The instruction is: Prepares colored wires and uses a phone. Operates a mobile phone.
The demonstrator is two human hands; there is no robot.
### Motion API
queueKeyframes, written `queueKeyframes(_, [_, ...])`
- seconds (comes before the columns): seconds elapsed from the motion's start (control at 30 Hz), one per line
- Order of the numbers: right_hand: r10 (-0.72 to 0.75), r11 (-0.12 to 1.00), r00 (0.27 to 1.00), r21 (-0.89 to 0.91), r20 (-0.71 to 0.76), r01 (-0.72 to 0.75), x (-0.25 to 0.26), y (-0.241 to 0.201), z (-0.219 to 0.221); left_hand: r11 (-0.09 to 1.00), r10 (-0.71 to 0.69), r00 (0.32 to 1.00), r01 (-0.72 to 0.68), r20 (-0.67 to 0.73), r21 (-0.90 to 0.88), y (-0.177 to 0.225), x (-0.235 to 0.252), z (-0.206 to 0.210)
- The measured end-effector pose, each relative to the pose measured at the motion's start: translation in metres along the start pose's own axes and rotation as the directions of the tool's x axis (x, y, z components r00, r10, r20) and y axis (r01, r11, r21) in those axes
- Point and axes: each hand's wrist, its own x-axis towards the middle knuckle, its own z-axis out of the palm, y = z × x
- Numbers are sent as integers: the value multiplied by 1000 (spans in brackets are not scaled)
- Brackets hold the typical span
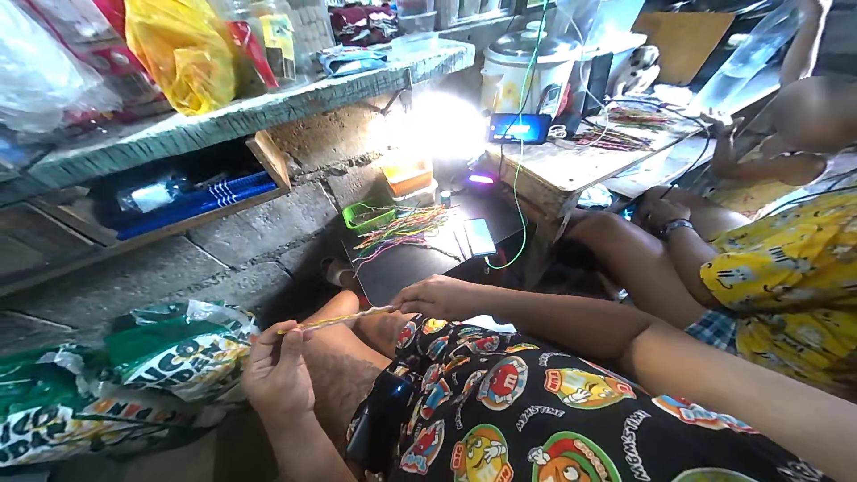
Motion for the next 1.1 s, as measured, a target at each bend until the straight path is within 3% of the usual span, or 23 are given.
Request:
queueKeyframes(0.23, [-24, 1000, 999, 0, 22, 24, -1, 10, 2, 997, 6, 991, 4, -135, 77, 15, 5, -17])
queueKeyframes(0.4, [-33, 999, 999, -7, 40, 33, -2, 11, 3, 997, 2, 998, 3, -69, 75, 20, 4, -24])
queueKeyframes(0.67, [73, 997, 997, 38, 29, -74, -22, 29, -8, 995, -81, 982, 68, 172, 77, 11, 2, -30])
queueKeyframes(0.87, [114, 988, 993, 99, 20, -115, -25, 41, -8, 972, -130, 973, 87, 192, 217, 10, 0, -32])
queueKeyframes(1.1, [76, 992, 997, 98, 31, -79, -21, 37, -6, 931, -11, 992, -34, 123, 364, 5, 3, -37])
